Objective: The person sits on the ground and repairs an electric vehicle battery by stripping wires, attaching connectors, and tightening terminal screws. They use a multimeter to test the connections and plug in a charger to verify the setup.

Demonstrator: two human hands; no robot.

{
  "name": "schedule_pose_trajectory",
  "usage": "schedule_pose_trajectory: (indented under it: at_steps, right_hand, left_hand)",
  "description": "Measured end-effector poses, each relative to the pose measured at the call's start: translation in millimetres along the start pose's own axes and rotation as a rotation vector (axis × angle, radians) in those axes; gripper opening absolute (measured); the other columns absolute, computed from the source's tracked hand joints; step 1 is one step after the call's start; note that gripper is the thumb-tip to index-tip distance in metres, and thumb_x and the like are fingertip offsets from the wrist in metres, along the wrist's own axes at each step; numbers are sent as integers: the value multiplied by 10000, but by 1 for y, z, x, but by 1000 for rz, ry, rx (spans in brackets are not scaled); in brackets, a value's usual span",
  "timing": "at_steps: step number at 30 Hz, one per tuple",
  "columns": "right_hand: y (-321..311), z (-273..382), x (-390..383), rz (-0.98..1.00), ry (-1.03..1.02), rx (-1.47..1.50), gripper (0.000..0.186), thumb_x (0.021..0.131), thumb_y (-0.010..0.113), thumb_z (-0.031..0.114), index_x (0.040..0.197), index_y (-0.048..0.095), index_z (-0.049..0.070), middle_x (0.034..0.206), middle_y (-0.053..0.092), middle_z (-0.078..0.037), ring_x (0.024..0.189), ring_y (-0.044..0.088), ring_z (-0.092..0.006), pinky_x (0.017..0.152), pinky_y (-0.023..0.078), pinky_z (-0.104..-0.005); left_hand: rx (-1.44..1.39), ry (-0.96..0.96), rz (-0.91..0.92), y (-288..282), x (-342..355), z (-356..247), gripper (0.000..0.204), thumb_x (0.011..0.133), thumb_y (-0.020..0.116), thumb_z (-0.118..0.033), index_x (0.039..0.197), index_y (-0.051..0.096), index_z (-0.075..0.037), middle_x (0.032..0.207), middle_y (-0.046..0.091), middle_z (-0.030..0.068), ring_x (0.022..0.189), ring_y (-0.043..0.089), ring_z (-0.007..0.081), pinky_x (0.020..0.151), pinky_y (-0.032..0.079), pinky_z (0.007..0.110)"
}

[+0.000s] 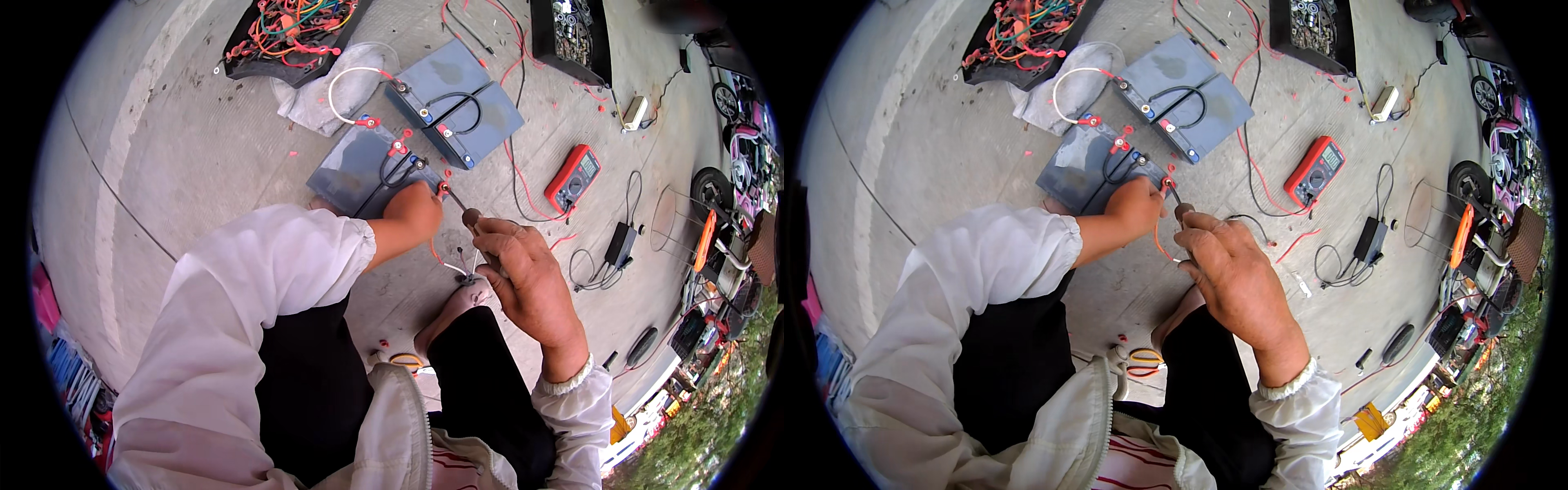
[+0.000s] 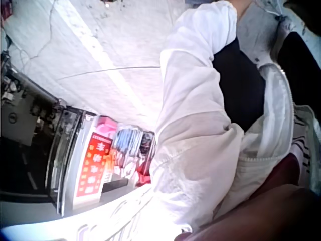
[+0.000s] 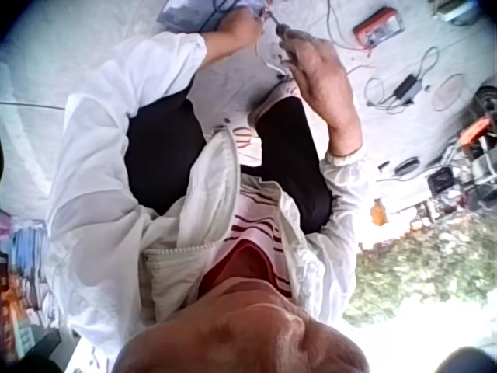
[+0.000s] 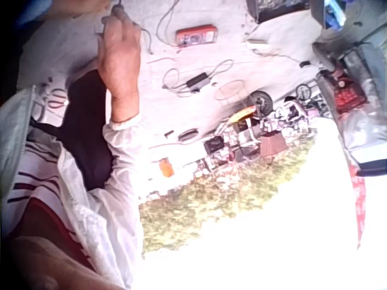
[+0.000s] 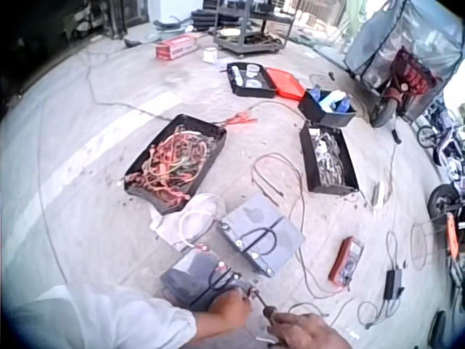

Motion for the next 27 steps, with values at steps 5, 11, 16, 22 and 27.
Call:
schedule_pose_trajectory:
  at_steps: [5, 11, 16, 22, 27]
  right_hand:
    - [-2, -4, 4, -69, 64, 43, 386, 795, 735, 40, 1143, 568, 49, 1238, 625, -132, 1036, 600, -342, 876, 496, -407]
    - [-13, -29, 8, -206, 411, -168, 312, 888, 723, 155, 1080, 521, 14, 999, 656, -199, 819, 667, -408, 686, 542, -431]
    - [-23, -2, 25, -240, 217, -168, 327, 877, 704, 134, 1131, 523, 36, 895, 627, -185, 745, 651, -397, 662, 537, -435]
    - [-16, -20, 26, -61, 514, -300, 251, 951, 629, 204, 1138, 537, 64, 959, 692, -186, 775, 682, -365, 626, 536, -442]
    - [-8, 16, 36, -57, 245, -300, 208, 958, 592, 128, 1135, 522, 44, 961, 697, -188, 876, 679, -368, 702, 541, -436]
  left_hand:
    - [6, 81, -3, -3, 2, -9, 262, 929, 577, -259, 862, 695, -35, 758, 727, 117, 735, 700, 293, 716, 532, 409]
    - [-30, 98, 98, 12, 13, -3, 376, 949, 547, -280, 743, 706, -9, 652, 700, 135, 599, 695, 277, 638, 554, 395]
    - [-191, 59, 252, 23, 11, -2, 404, 957, 526, -276, 750, 692, 28, 659, 700, 161, 550, 698, 237, 538, 568, 353]
    - [-336, -2, 383, 25, 7, 2, 382, 949, 520, -261, 770, 691, 30, 720, 713, 166, 562, 700, 236, 480, 548, 349]
    - [-366, -26, 463, 28, 8, 4, 351, 937, 526, -259, 849, 693, 37, 769, 726, 158, 568, 696, 228, 471, 526, 329]
Point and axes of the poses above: each hand's wrist, its own x-axis towards the middle knuckle, its own y-axis out of the palm, z = x × y, the point moved 10 cm from there along x, towards the middle knuckle
